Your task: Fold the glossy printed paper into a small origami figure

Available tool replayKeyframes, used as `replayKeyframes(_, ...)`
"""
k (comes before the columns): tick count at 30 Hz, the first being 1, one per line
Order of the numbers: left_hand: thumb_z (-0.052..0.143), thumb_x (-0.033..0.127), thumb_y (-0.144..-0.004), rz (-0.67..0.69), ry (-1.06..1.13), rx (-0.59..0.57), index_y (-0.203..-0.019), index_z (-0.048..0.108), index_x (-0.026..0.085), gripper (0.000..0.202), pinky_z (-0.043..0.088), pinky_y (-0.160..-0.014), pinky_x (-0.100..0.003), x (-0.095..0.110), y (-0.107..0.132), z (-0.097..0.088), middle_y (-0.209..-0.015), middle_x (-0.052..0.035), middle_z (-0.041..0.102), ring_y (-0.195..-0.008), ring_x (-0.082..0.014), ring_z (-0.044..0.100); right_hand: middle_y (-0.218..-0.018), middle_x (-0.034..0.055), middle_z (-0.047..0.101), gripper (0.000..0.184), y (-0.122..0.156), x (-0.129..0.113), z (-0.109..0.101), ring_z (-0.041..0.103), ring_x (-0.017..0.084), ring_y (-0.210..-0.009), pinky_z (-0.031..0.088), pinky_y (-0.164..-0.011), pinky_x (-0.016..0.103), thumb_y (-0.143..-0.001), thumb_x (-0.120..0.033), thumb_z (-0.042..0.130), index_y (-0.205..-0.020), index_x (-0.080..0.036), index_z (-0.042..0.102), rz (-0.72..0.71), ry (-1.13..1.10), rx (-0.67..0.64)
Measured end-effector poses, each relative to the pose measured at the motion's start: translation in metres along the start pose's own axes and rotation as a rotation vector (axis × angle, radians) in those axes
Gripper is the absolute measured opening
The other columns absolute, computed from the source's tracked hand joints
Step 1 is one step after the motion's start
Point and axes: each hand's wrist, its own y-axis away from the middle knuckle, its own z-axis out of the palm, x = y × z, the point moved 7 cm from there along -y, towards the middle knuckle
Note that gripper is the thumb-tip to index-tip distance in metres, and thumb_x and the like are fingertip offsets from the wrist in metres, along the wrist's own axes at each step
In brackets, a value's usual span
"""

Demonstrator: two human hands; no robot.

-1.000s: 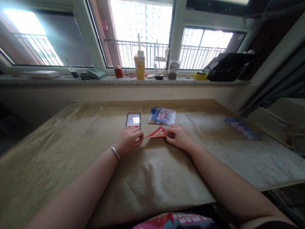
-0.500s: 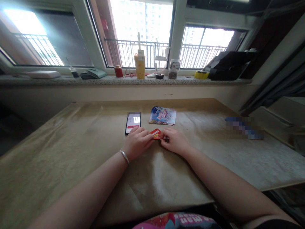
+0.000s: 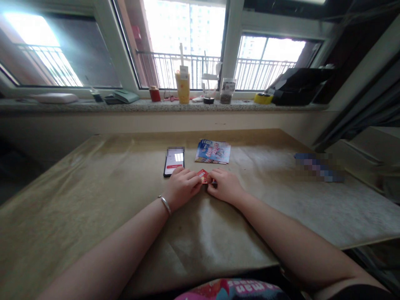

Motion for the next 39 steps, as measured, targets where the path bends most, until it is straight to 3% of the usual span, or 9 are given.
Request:
replayKeyframes(8, 0.047, 0.025, -0.089, -0.035, 0.033, -0.022, -0.071, 0.059, 0.02, 0.022, 0.034, -0.07, -0.03, -0.006, 0.003, 0.004, -0.07, 0.0, 0.061, -0.067, -0.0139, 0.052, -0.078, 0.0009, 0.059, 0.003, 0.001, 0.003, -0.004, 0.052, 0.015, -0.075, 0.037, -0.065, 0.024, -0.07, -0.018, 0.054, -0.071, -0.021, 0.052, 0.004, -0.034, 0.03)
replayKeyframes(24, 0.048, 0.024, -0.087, -0.045, 0.041, -0.045, -0.072, 0.06, 0.019, 0.019, 0.037, -0.068, -0.029, -0.011, 0.005, 0.006, -0.07, -0.0008, 0.061, -0.066, -0.014, 0.054, -0.075, 0.0001, 0.061, 0.006, 0.001, 0.011, 0.0, 0.054, 0.014, -0.076, 0.039, -0.068, 0.023, -0.071, -0.014, 0.056, -0.069, -0.02, 0.057, -0.125, -0.133, -0.041)
replayKeyframes(39, 0.05, 0.023, -0.085, -0.069, 0.077, -0.05, -0.071, 0.06, 0.019, 0.017, 0.039, -0.067, -0.029, -0.017, 0.005, 0.007, -0.07, -0.0014, 0.061, -0.067, -0.0145, 0.054, -0.069, -0.0005, 0.056, 0.006, 0.0, 0.033, -0.004, 0.049, 0.011, -0.063, 0.037, -0.058, 0.02, -0.068, -0.013, 0.06, -0.069, -0.018, 0.061, -0.039, -0.211, -0.075)
